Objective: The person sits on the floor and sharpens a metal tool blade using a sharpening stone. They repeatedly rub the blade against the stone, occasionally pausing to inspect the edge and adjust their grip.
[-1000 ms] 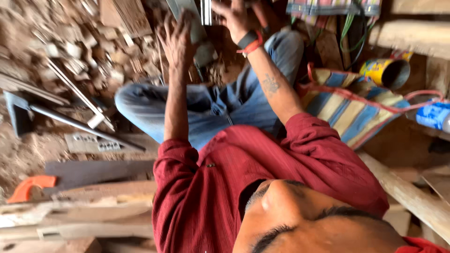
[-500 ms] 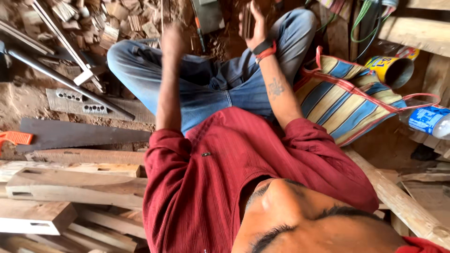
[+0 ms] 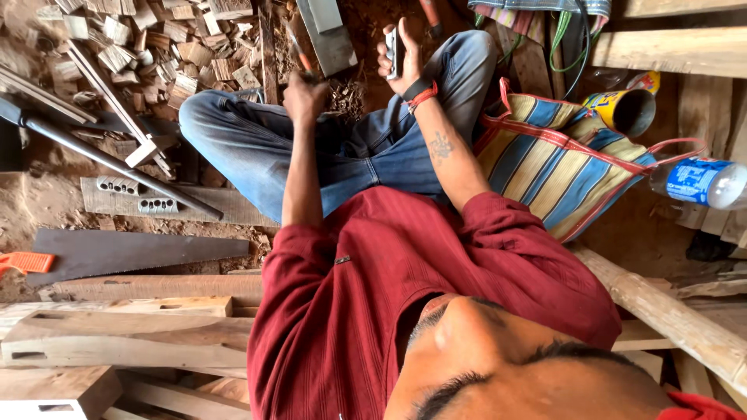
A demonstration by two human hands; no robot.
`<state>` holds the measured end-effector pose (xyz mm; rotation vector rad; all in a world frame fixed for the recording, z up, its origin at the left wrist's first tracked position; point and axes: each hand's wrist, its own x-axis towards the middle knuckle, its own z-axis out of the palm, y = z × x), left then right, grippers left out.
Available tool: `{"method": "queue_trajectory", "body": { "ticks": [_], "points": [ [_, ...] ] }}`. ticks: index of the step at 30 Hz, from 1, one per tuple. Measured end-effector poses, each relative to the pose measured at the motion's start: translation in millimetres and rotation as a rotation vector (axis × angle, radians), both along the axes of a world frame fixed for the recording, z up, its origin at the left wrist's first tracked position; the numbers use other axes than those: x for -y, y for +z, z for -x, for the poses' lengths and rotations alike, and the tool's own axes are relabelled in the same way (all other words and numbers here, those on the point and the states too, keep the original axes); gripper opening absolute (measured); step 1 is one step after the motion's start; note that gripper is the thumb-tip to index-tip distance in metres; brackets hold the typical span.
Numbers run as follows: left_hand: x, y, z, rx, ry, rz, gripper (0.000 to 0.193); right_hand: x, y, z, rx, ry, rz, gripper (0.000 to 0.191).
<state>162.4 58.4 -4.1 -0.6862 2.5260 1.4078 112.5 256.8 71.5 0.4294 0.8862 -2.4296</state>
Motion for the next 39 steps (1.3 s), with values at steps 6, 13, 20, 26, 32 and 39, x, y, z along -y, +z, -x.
{"method": "queue_trajectory", "body": {
  "ticks": [6, 13, 20, 26, 32, 39],
  "points": [
    [18.9, 3.3, -30.6, -0.319, -0.015, -0.226, 0.023, 14.2, 24.1, 7.1, -0.078, 0.131, 0.169, 0.050],
    [11.6, 29.0, -70.4, -0.570, -0.322, -0.223, 0.038, 26.4, 48.7, 19.4, -0.229, 0.273, 0.218, 0.052],
    [-6.6, 43.5, -77.4, -0.524, -0.371, -0.044, 0.035, 26.2, 66.3, 28.6, -0.353, 0.359, 0.079, 0.054],
    [-7.1, 48.1, -69.9, -0.652, -0.361, -0.022, 0.036, 29.2, 72.5, 27.7, -0.405, 0.419, 0.055, 0.055],
    [-8.1, 38.1, -68.3, -0.549, -0.327, 0.063, 0.032, 36.5, 82.5, 24.1, -0.444, 0.400, -0.113, 0.049],
    [16.6, 29.4, -42.8, -0.857, -0.380, 0.532, 0.035, 55.3, 100.1, 43.4, -0.611, 0.492, -0.450, 0.046]
  ]
}}
